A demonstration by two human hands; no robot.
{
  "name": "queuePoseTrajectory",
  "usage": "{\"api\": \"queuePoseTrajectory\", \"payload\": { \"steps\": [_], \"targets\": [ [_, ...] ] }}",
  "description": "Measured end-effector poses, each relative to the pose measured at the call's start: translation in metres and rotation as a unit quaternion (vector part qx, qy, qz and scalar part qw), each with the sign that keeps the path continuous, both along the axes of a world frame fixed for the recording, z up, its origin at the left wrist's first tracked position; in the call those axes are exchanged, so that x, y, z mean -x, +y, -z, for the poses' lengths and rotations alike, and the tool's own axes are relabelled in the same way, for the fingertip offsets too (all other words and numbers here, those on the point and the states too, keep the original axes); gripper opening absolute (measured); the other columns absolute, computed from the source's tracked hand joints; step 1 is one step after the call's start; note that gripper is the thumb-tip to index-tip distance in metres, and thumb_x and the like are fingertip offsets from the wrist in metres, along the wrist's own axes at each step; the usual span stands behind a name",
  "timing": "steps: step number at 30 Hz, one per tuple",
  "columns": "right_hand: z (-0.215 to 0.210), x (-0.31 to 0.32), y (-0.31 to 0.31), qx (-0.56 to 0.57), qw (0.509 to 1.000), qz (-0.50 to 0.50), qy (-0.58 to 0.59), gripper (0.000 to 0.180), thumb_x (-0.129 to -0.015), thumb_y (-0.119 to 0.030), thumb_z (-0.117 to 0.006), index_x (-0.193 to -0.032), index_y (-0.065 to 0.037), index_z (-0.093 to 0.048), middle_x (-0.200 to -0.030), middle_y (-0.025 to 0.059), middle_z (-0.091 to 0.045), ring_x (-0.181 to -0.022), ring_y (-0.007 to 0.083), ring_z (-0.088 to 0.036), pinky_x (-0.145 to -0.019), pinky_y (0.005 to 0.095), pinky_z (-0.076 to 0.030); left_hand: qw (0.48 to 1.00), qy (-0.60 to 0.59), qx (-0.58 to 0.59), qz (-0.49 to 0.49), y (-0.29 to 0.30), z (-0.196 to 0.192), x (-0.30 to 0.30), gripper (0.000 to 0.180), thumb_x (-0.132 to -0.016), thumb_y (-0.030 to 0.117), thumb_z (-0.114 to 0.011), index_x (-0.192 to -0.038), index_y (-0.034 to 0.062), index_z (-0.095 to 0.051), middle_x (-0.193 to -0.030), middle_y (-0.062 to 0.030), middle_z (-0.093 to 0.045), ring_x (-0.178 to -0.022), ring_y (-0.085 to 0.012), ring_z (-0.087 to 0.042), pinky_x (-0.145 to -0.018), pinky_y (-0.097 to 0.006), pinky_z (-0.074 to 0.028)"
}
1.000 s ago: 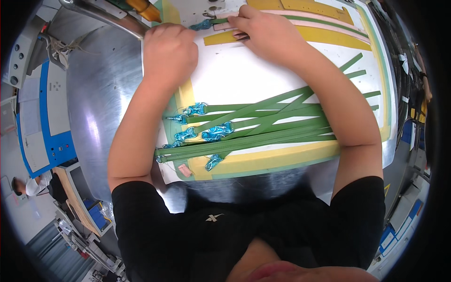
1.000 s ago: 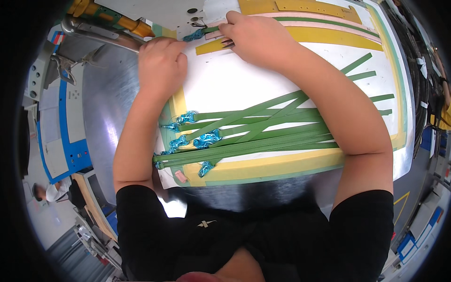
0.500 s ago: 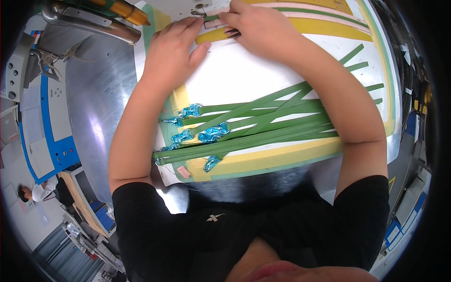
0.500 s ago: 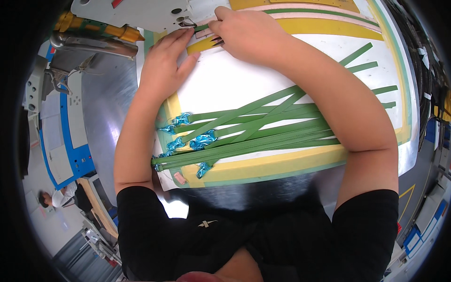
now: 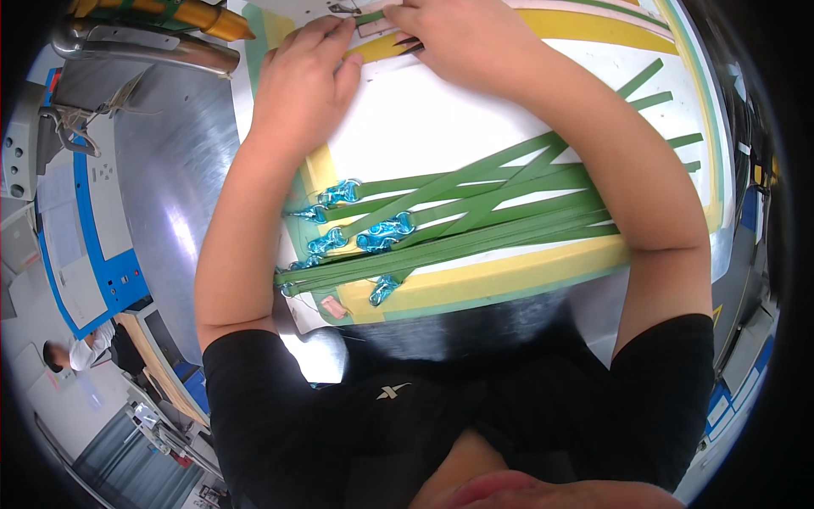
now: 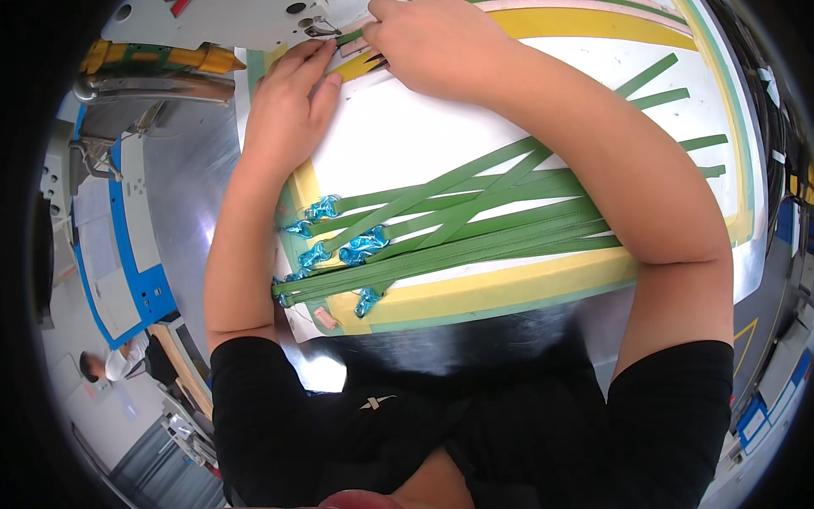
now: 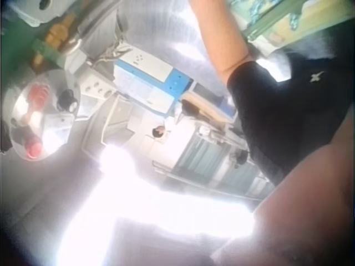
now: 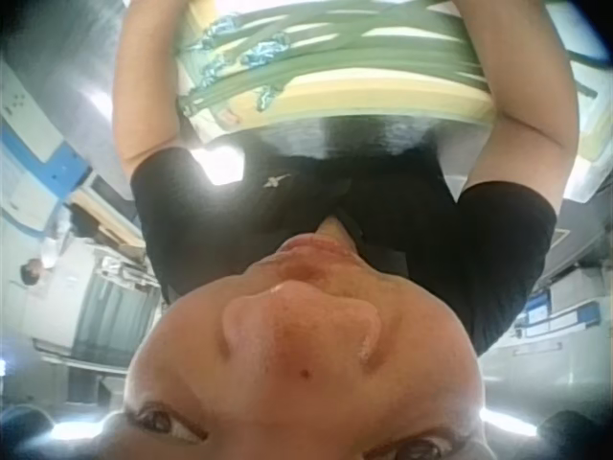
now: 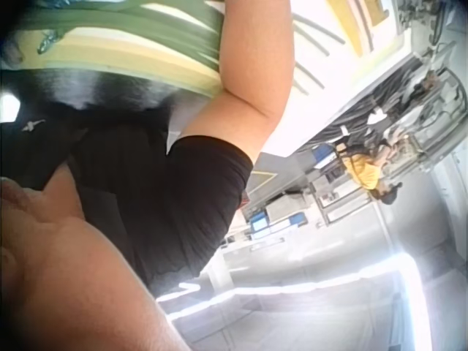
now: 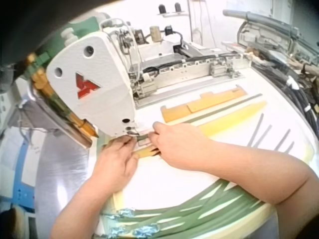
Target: The person operates an industrial sewing machine to stitch green fabric straps. They repeatedly pick up a strap, align it under the machine's presser foot, and guide it through to sew a seam. After each stitch, the person cuts the thread and places the finished strap on the table.
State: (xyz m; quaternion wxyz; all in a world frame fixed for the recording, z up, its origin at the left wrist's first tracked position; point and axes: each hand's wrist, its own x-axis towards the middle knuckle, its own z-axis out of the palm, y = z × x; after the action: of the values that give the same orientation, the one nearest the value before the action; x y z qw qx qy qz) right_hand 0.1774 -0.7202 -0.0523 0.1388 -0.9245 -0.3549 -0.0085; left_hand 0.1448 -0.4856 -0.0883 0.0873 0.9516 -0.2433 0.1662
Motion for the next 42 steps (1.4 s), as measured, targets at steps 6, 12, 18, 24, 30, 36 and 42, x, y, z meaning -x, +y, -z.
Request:
{"api": "queuePoseTrajectory", "payload": {
  "steps": [6,12,18,24,30,36,42],
  "targets": [
    [0.003,-0.002,-0.001,0.014,1.0,-0.016,-0.022,0.027,-0.092,-0.012,-0.061,-0.113,0.003,-0.068,-0.11,0.0204,-0.064,-0.091,0.0375,-0.071,-0.078,0.0455,-0.059,1.0,-0.004,0.007,0.005,0.0,0.001,-0.002,0.042,-0.097,0.022,-0.064,-0.134,0.0041,-0.069,-0.134,-0.0161,-0.067,-0.12,-0.0356,-0.064,-0.104,-0.044,-0.05],
    [0.002,0.0,0.002,0.017,0.999,-0.013,-0.029,0.028,-0.092,-0.013,-0.062,-0.113,0.003,-0.068,-0.111,0.0207,-0.065,-0.092,0.0368,-0.071,-0.078,0.0447,-0.059,1.0,-0.002,0.009,0.008,0.002,0.002,-0.002,0.041,-0.098,0.023,-0.063,-0.134,0.0047,-0.069,-0.135,-0.0152,-0.067,-0.121,-0.0353,-0.063,-0.105,-0.045,-0.049],
    [0.008,-0.002,0.006,0.029,0.999,0.006,-0.036,0.031,-0.092,-0.014,-0.062,-0.118,0.002,-0.068,-0.109,0.0194,-0.065,-0.09,0.0368,-0.071,-0.077,0.0447,-0.06,1.0,0.0,-0.001,0.005,0.003,0.001,0.0,0.041,-0.099,0.025,-0.061,-0.135,0.0064,-0.068,-0.136,-0.0121,-0.066,-0.125,-0.0323,-0.061,-0.106,-0.047,-0.047],
    [0.005,0.0,0.007,0.024,0.999,0.006,-0.037,0.03,-0.094,-0.017,-0.064,-0.119,-0.001,-0.067,-0.109,0.017,-0.065,-0.092,0.0369,-0.071,-0.079,0.0459,-0.059,1.0,-0.003,0.002,-0.013,0.001,0.007,0.0,0.041,-0.099,0.025,-0.061,-0.135,0.0075,-0.068,-0.136,-0.0098,-0.065,-0.126,-0.0306,-0.06,-0.105,-0.047,-0.047],
    [0.026,-0.002,0.009,-0.004,0.993,-0.007,-0.118,0.023,-0.09,-0.018,-0.069,-0.11,-0.006,-0.071,-0.106,0.0109,-0.066,-0.086,0.0332,-0.073,-0.075,0.045,-0.06,0.999,-0.031,-0.004,-0.04,0.0,0.011,0.004,0.041,-0.097,0.025,-0.061,-0.134,0.0073,-0.068,-0.134,-0.0079,-0.066,-0.123,-0.0291,-0.061,-0.102,-0.047,-0.048],
    [0.025,-0.001,0.007,0.013,0.992,-0.005,-0.128,0.027,-0.091,-0.019,-0.069,-0.114,-0.006,-0.071,-0.108,0.0121,-0.066,-0.088,0.0329,-0.073,-0.075,0.0441,-0.061,0.999,-0.004,-0.014,-0.043,-0.007,0.005,0.004,0.043,-0.097,0.025,-0.062,-0.135,0.005,-0.066,-0.133,-0.0091,-0.066,-0.122,-0.0295,-0.061,-0.105,-0.046,-0.047],
    [0.024,0.0,0.01,0.023,0.993,-0.002,-0.117,0.03,-0.092,-0.019,-0.067,-0.118,-0.004,-0.069,-0.11,0.0134,-0.066,-0.09,0.033,-0.073,-0.077,0.0441,-0.061,0.999,-0.025,-0.035,-0.024,-0.005,0.007,0.005,0.039,-0.097,0.027,-0.063,-0.129,0.0053,-0.066,-0.13,-0.0088,-0.067,-0.12,-0.0281,-0.062,-0.102,-0.045,-0.047]
  ]
}}
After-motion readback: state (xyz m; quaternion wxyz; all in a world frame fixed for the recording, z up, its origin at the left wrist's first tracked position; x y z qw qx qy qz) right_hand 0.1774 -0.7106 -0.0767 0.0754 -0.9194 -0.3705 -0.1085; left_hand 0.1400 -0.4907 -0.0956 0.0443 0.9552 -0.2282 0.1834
